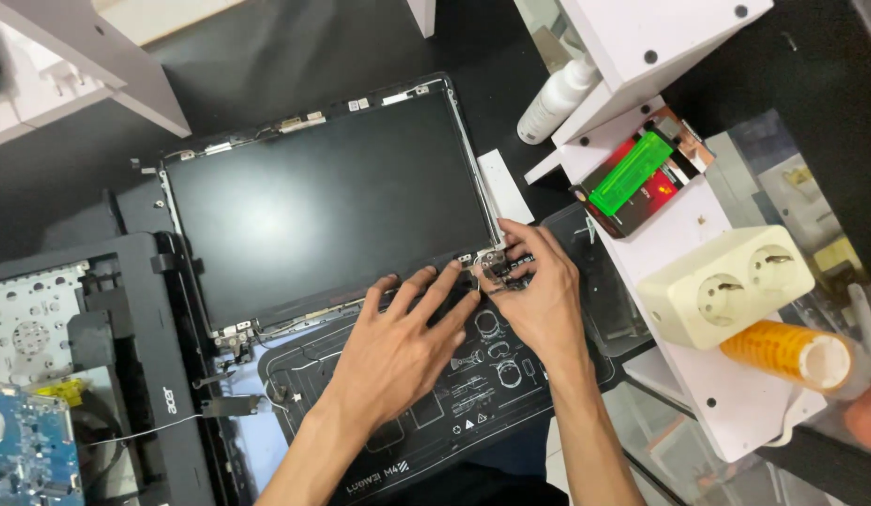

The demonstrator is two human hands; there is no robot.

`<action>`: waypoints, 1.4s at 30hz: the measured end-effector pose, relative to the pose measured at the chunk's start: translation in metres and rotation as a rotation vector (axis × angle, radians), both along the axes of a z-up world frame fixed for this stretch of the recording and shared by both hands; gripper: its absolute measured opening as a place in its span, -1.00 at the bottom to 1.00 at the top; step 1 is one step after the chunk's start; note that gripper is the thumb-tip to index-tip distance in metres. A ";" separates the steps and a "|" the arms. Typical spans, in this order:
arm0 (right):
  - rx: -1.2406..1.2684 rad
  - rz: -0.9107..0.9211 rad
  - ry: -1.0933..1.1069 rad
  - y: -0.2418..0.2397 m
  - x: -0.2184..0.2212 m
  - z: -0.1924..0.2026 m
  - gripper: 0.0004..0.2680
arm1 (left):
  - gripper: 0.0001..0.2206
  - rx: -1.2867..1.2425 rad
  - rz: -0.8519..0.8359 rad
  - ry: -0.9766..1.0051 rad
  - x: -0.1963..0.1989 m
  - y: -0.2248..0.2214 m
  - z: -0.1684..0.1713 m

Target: The person works on a disassembled laptop at a repair bench, using a screwdriver to loosen and remove screws from the hinge and screen bezel area. They manipulate small hinge brackets and cables with their hands, reposition the laptop lid, and continue unscrewing components along the screen edge.

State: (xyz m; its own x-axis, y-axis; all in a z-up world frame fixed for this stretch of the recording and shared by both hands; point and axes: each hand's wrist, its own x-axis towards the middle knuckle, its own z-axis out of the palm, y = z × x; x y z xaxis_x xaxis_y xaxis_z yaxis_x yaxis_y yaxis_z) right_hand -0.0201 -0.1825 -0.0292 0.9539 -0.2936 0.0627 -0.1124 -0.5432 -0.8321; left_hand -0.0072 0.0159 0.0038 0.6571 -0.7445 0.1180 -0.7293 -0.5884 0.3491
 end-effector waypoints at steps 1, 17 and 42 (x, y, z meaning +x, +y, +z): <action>-0.044 0.009 0.016 0.000 0.001 0.000 -0.56 | -0.57 -0.051 0.003 0.039 0.000 0.002 0.002; -0.104 -0.015 0.040 0.008 0.005 0.003 -0.56 | -0.64 -0.062 0.561 -0.006 -0.011 0.058 -0.015; -0.029 0.081 0.070 -0.001 0.007 -0.002 -0.48 | -0.63 -0.137 0.640 0.039 -0.006 0.051 -0.014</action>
